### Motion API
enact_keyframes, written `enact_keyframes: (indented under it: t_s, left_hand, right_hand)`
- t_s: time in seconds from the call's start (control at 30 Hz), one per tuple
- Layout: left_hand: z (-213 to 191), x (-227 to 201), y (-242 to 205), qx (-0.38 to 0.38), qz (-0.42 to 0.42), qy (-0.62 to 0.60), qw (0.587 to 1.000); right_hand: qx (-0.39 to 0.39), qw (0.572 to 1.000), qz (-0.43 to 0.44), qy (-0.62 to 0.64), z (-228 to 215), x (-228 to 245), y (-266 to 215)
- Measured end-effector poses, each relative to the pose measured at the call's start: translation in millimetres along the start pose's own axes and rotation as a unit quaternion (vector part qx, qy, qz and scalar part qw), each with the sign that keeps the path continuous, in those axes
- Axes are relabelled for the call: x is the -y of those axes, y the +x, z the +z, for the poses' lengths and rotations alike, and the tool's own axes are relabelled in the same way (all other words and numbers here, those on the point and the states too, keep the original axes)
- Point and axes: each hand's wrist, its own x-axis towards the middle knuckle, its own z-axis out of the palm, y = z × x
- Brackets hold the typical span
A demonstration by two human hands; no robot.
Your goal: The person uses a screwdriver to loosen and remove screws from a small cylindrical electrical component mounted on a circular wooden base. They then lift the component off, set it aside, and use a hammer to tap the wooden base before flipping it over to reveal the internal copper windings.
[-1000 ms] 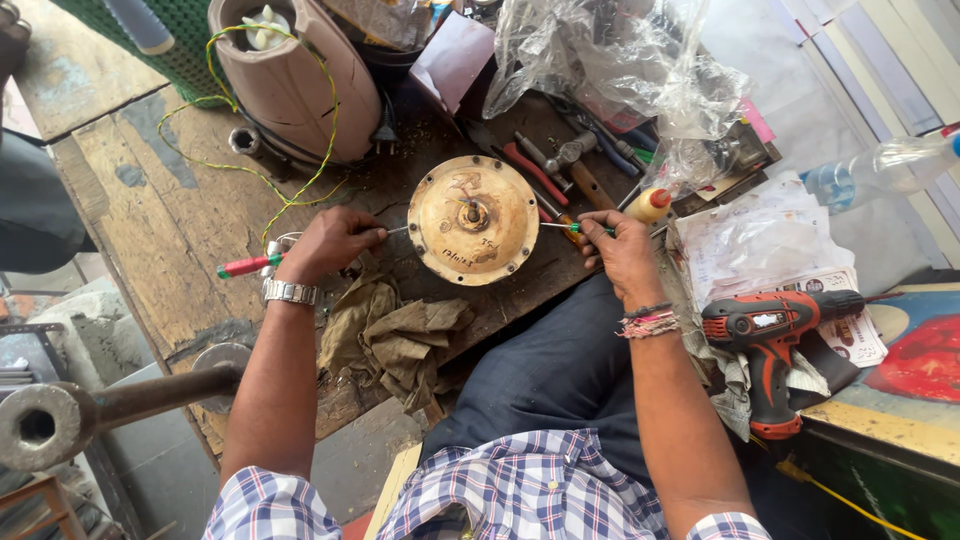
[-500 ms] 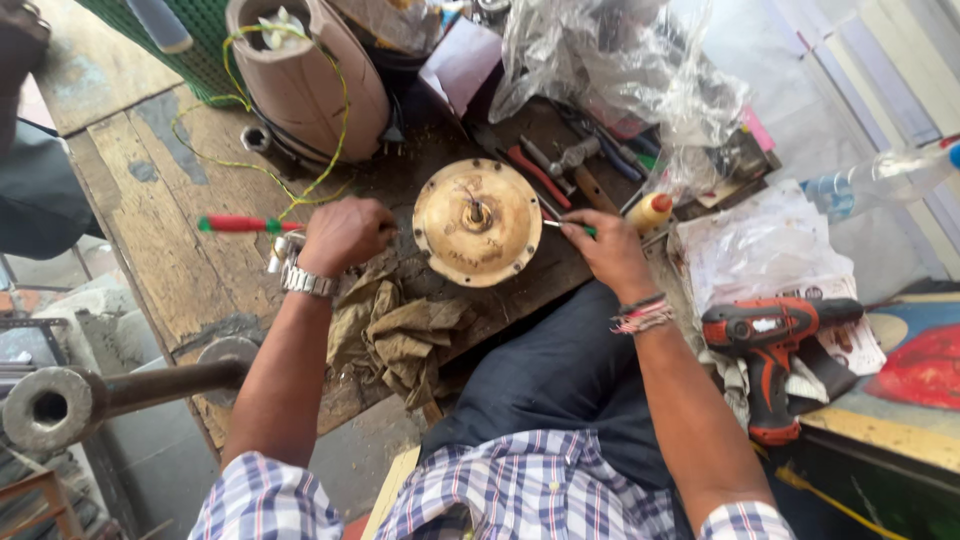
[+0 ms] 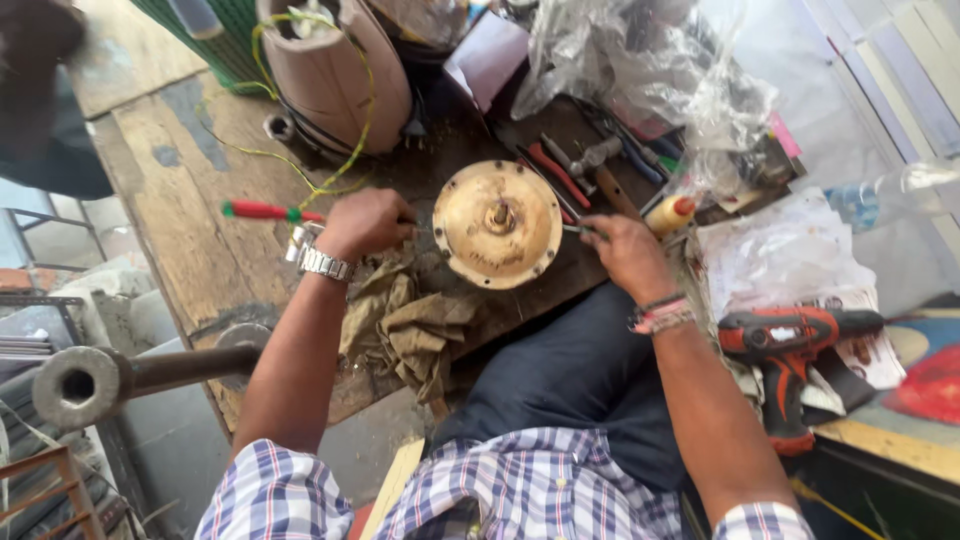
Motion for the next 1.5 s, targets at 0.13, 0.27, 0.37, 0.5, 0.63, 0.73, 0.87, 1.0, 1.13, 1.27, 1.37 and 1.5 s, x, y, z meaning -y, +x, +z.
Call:
enact_keyframes:
  t_s: [0.13,0.27,0.37,0.5,0.63,0.73,0.87,1.0,1.13,1.27,1.37,1.5]
  left_hand:
    - [4,18,2,-0.009,0.003,-0.143,0.99]
    - [19,22,6,-0.047,0.015,-0.18,0.982]
    - [21,19,7,-0.075,0.026,-0.157,0.984]
    - [18,22,6,-0.017,0.011,-0.202,0.979]
    - [18,27,8,-0.015,0.039,-0.204,0.978]
    - [28,25,12,-0.042,0.027,-0.18,0.982]
    - [31,22,17,-0.075,0.037,-0.167,0.982]
    - [23,23,11,-0.065,0.033,-0.186,0.98]
    - [18,21,9,-0.071,0.027,-0.176,0.981]
    - [0,18,17,-0.03,0.046,-0.185,0.981]
    - [-13,20,18,0.02,0.022,-0.161,0.987]
    - [-13,20,20,0.027,0.025,-0.129,0.991]
  right_hand:
    - [0.008,0.997,0.078,0.001,-8,-5,-1]
    - [0.005,0.996,0.087,0.018,-16,-4,-7]
    - [0.022,0.984,0.175,0.014,-14,4,-14]
    - [-0.016,0.987,0.157,0.016,-8,10,-44]
    - [0.019,0.989,0.141,-0.046,2,16,-67]
    - [0.051,0.996,0.062,-0.04,29,37,-75]
    - [0.023,0.997,-0.036,0.067,72,77,-76]
    - [-0.03,0.998,-0.038,0.048,83,81,-79]
    - [-0.151,0.985,-0.019,-0.08,54,34,-63]
    - [-0.187,0.963,-0.018,-0.195,32,-4,-29]
    - [-0.083,0.983,0.006,-0.165,28,-4,-9]
    - [-0.046,0.983,0.077,-0.163,7,-1,-22]
